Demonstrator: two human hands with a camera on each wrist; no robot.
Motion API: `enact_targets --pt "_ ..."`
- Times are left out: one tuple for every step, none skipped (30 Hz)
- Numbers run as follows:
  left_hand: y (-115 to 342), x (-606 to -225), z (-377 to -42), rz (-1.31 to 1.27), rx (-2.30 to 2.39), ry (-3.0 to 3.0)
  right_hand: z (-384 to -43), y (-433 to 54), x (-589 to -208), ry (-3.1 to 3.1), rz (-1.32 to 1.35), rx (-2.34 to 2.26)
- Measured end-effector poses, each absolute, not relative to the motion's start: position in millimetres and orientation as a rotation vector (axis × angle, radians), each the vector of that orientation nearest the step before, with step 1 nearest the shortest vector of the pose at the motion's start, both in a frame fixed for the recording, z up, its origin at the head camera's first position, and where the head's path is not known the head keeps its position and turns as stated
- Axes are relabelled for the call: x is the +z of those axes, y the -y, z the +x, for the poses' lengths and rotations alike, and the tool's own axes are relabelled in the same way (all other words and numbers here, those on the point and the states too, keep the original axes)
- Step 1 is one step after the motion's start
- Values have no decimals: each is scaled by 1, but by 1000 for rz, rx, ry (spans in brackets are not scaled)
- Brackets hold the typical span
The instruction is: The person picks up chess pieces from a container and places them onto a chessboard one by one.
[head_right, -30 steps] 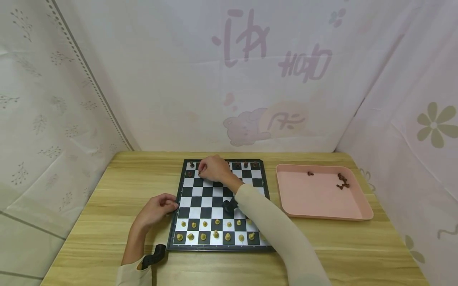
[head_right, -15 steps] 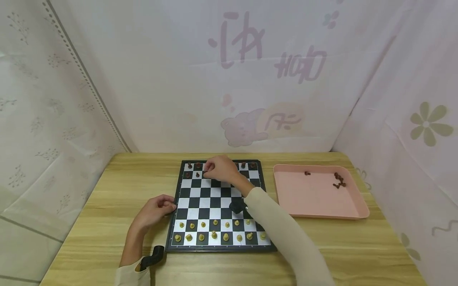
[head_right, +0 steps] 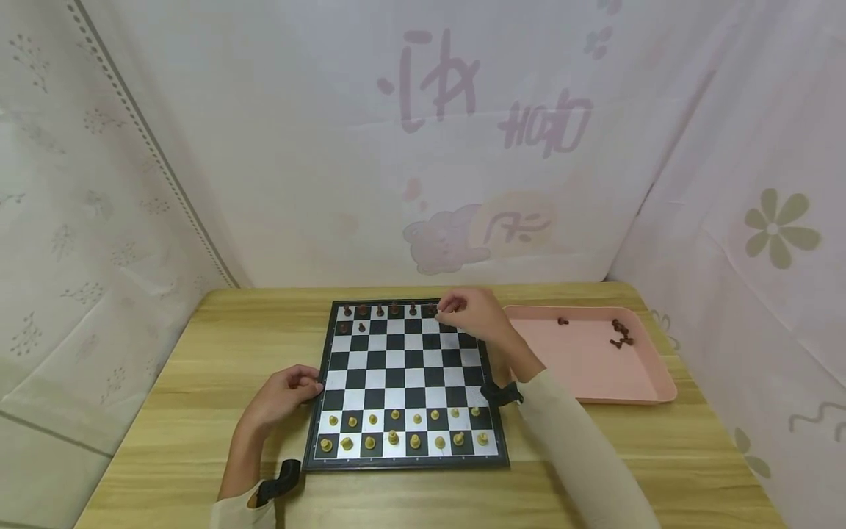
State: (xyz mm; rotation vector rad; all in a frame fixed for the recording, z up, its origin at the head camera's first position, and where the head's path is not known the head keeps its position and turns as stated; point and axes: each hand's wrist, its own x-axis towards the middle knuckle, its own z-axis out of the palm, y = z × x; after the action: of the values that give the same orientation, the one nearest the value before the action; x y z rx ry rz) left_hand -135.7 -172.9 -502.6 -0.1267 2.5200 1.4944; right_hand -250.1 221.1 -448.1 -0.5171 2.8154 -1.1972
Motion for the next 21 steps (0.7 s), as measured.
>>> enact_targets --pt "173 -505 -137 -140 1488 -2517 -249 -231 -448 -2828 -491 -1188" --pt "174 -506 -137 -143 1488 -2516 -247 -240 -449 -2837 -470 -1180" --pt "174 -507 -137 -142 1491 -2513 -245 -250 -449 -2851 -453 -1164" --pt "174 -507 -138 -142 1494 -2511 -244 -260 -450 -2870 -437 -1146" --pt "174 -507 -138 -138 1497 -2510 -242 -270 -451 -2884 -426 -1135" --pt "174 -507 -138 -135 1499 -2510 -240 -280 -452 -2903 -407 -1113" --pt "174 -507 -138 -136 1498 -2512 -239 -290 -453 -2918 -382 -1100" --pt "173 -505 -136 -128 1508 -2510 -238 -299 -454 -2935 -357 -1086" --pt "173 -504 -136 -131 1510 -2507 -236 -309 -456 -2952 -330 -1067" --pt "173 -504 -136 -126 1506 -2512 -235 -318 -457 -2961 -287 -1053" --pt "172 -503 -135 -124 1506 -2512 -233 -327 -458 -2963 -250 -1050" --pt "172 -503 -135 -122 1504 -2512 -232 -337 -460 -2967 -222 -1051" --pt "172 -504 -136 -124 1504 -2511 -231 -346 -461 -2969 -194 -1057" --pt "172 -504 -136 -121 1502 -2512 -231 -356 -463 -2973 -165 -1060" --pt "173 -503 -136 -116 1501 -2514 -230 -365 -466 -2981 -135 -1058" --pt "173 -503 -136 -107 1499 -2517 -230 -374 -468 -2979 -104 -1071" --pt "173 -503 -136 -108 1500 -2514 -230 -383 -471 -2976 -82 -1087" --pt "174 -503 -136 -102 1498 -2517 -230 -391 -474 -2959 -64 -1118" --pt "174 -503 -136 -99 1499 -2517 -229 -398 -477 -2942 -31 -1143" --pt "174 -503 -136 -92 1499 -2518 -229 -405 -479 -2922 -2 -1164" --pt "174 -502 -135 -90 1502 -2517 -228 -412 -481 -2904 25 -1168"
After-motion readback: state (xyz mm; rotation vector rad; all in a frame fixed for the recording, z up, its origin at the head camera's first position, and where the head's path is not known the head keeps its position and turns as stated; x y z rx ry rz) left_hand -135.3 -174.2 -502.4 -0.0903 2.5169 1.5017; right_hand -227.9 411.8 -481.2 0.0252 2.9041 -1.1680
